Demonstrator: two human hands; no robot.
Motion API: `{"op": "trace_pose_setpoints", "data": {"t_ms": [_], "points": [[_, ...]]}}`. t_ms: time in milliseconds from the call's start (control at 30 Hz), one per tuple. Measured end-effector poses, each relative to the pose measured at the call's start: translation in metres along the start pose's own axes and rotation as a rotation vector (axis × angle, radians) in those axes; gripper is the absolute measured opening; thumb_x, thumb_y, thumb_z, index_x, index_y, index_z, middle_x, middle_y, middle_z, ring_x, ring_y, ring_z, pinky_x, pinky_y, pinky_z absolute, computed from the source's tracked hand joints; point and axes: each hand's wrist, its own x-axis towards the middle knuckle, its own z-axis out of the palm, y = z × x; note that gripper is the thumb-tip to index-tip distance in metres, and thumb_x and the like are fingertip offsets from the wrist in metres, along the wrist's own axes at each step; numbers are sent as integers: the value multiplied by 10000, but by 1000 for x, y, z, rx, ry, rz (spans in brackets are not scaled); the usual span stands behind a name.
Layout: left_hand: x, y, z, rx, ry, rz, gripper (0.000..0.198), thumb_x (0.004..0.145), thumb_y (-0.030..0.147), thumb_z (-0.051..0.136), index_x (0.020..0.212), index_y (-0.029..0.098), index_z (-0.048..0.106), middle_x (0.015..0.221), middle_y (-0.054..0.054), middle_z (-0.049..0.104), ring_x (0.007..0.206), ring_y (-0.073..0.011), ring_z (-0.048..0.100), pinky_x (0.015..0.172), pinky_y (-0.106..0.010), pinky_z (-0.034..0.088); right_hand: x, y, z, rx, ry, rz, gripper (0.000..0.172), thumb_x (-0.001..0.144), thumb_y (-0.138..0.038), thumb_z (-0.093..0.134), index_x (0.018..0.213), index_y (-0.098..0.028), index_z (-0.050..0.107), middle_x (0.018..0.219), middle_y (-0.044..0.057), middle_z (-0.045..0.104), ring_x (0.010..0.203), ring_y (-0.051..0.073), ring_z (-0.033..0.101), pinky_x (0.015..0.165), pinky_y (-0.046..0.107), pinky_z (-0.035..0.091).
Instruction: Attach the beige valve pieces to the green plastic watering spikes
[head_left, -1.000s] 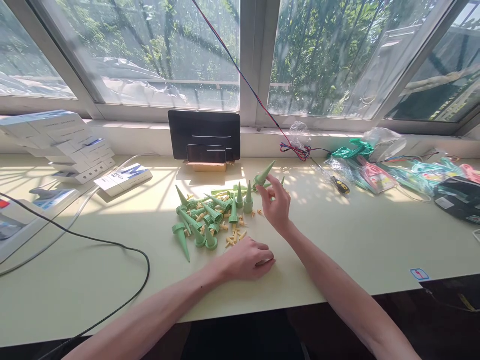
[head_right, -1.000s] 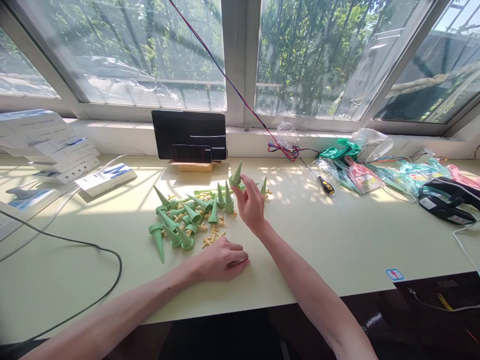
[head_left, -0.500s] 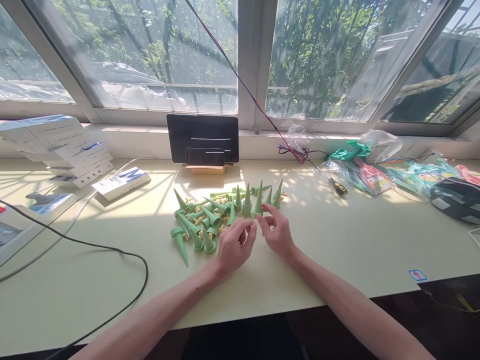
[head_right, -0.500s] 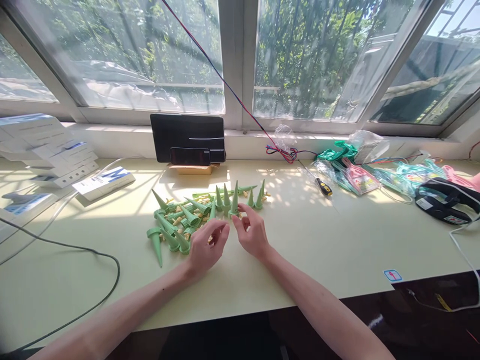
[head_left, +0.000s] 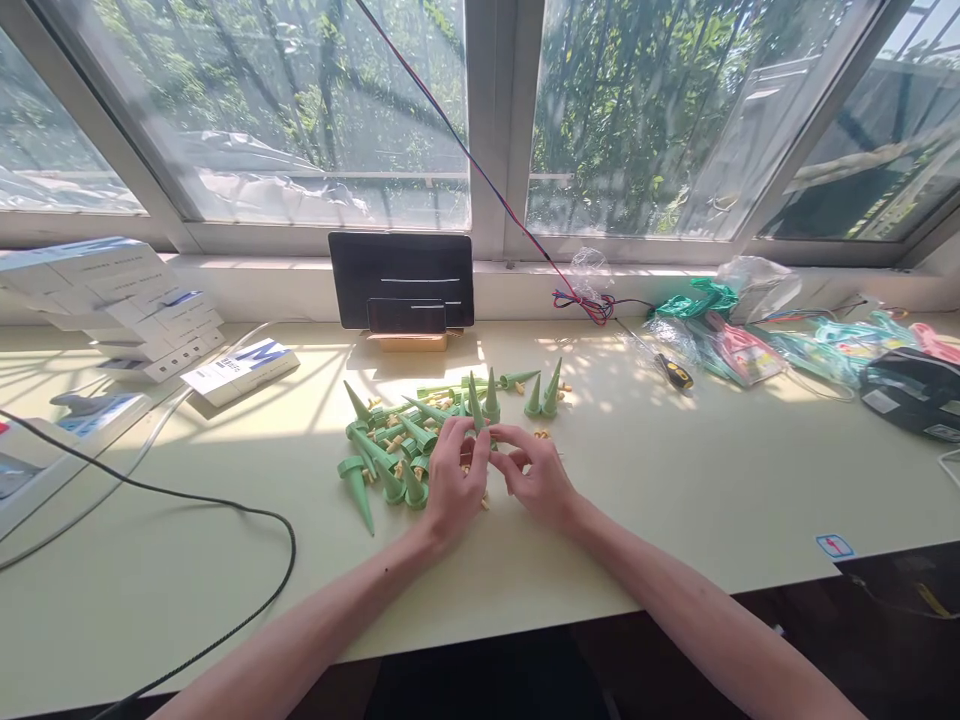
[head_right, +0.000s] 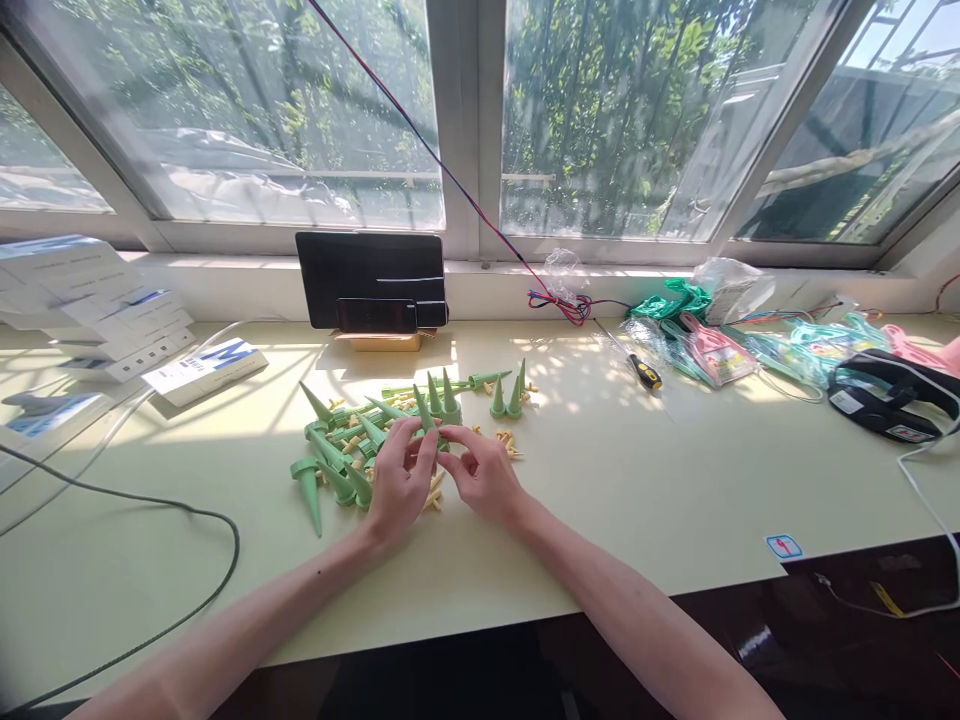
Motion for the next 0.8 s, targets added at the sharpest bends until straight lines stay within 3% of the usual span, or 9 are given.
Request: {"op": "trace_pose_setpoints", "data": {"t_ms": [100,267,433,567,700,800], "points": [[0,-1,0,-14,-19,-30,169,974,343,497,979,193,575,944,-26,516,697,-100,603,565,-205,535,0,0,1,28,-24,15,257,955,-332,538,1175,-224,617,1097,83,710,409,70,508,380,250,431],[0,2,-1,-40,-3,-60,175,964,367,516,954,194,540,852,-3,529,618,-87,573,532,-197,503,0,-3,-1,-5,-6,26,271,952,-353,547,1165,-201,615,1093,96,716,409,68,527,394,240,451],[0,6,-3,-78,23,-126,209,968,415,502,936,208,485,635,57,479,481,-78,475,444,-180,426,5,-1,-8,-20,125,78,272,964,-395,520,1119,-186,603,1056,85,716,410,61,532,411,228,453],[-1,6,-2,-119,67,-129,237,974,433,488,904,209,459,636,56,492,448,-69,461,418,-178,409,7,5,-11,-87,206,140,250,952,-389,532,1053,-177,619,990,73,704,397,60,483,405,238,416],[-1,3,-3,-148,118,-70,214,980,415,488,928,208,471,690,42,528,456,-61,469,429,-181,413,5,9,-7,-174,72,80,139,928,-276,557,958,-180,653,915,42,688,434,57,404,470,241,398],[0,2,-4,-173,124,-16,188,985,393,486,941,211,470,737,33,545,470,-55,478,436,-181,422,3,10,-3,-246,-79,-2,73,887,-211,609,881,-185,677,804,10,651,500,74,423,551,239,408]]}}
